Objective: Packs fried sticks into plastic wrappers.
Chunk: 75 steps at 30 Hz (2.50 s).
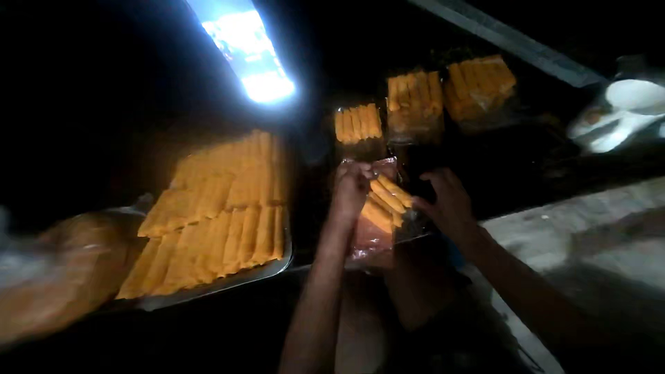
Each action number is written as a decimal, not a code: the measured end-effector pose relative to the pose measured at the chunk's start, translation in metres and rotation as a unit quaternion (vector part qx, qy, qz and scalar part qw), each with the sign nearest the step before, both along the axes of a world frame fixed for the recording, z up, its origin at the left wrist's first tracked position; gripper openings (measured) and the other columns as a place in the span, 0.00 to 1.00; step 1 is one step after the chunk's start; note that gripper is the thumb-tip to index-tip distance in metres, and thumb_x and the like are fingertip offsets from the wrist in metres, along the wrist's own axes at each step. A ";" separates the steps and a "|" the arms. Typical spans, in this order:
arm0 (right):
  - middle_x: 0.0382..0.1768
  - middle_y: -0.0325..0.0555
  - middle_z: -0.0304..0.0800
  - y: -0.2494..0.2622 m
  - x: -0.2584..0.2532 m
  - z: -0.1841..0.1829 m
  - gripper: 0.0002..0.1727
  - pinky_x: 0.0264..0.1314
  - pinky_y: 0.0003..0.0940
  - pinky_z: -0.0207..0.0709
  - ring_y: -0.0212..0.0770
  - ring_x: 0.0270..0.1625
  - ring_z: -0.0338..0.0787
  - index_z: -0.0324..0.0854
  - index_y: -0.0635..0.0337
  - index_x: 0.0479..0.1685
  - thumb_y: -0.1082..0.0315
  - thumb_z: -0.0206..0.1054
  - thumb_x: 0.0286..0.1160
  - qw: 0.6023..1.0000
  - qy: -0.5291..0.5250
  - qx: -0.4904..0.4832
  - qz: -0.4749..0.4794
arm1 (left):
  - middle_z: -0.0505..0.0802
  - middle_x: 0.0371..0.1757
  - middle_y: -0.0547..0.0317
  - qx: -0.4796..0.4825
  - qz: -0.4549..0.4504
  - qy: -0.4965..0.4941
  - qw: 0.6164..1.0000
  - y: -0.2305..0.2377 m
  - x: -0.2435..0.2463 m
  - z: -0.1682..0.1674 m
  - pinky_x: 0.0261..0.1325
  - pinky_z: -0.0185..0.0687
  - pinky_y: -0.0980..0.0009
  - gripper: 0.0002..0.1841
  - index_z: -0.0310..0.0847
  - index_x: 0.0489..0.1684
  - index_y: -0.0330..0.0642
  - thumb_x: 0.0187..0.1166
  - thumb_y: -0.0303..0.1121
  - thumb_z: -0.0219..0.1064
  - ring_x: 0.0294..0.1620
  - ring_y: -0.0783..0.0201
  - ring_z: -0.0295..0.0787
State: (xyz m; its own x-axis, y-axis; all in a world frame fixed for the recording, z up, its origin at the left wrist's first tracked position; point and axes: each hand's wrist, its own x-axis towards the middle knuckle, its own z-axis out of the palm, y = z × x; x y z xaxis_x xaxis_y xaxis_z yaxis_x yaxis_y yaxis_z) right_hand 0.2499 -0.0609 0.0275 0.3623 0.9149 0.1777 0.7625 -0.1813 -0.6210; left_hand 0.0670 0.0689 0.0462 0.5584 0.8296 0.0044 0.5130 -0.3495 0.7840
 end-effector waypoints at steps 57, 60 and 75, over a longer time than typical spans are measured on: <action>0.62 0.56 0.91 -0.053 0.028 -0.031 0.16 0.72 0.59 0.78 0.61 0.70 0.86 0.89 0.62 0.49 0.58 0.70 0.73 0.982 -0.076 0.128 0.120 | 0.93 0.44 0.39 0.318 -0.044 0.081 0.944 -0.137 0.027 -0.029 0.52 0.87 0.48 0.24 0.88 0.43 0.34 0.64 0.49 0.78 0.48 0.40 0.92; 0.70 0.56 0.86 -0.041 0.026 -0.033 0.26 0.77 0.62 0.74 0.62 0.77 0.81 0.87 0.61 0.64 0.55 0.74 0.70 0.980 -0.071 0.098 0.155 | 0.94 0.44 0.40 0.334 -0.009 0.095 0.938 -0.144 0.030 -0.045 0.51 0.90 0.51 0.13 0.89 0.44 0.31 0.72 0.33 0.72 0.47 0.42 0.94; 0.64 0.59 0.88 -0.005 0.001 -0.003 0.30 0.76 0.68 0.67 0.64 0.72 0.81 0.88 0.58 0.62 0.50 0.82 0.62 0.984 -0.026 -0.031 0.171 | 0.94 0.46 0.36 0.266 0.068 0.119 0.954 -0.136 0.006 -0.038 0.51 0.91 0.51 0.14 0.86 0.53 0.27 0.74 0.28 0.70 0.47 0.42 0.95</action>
State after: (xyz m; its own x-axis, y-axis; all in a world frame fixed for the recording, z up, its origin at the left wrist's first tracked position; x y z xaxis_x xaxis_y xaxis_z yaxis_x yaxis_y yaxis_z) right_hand 0.2508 -0.0656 0.0241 0.0225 0.9914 0.1286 0.8164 0.0560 -0.5748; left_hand 0.0731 -0.0670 0.0081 0.4827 0.8108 0.3311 0.7237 -0.5822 0.3706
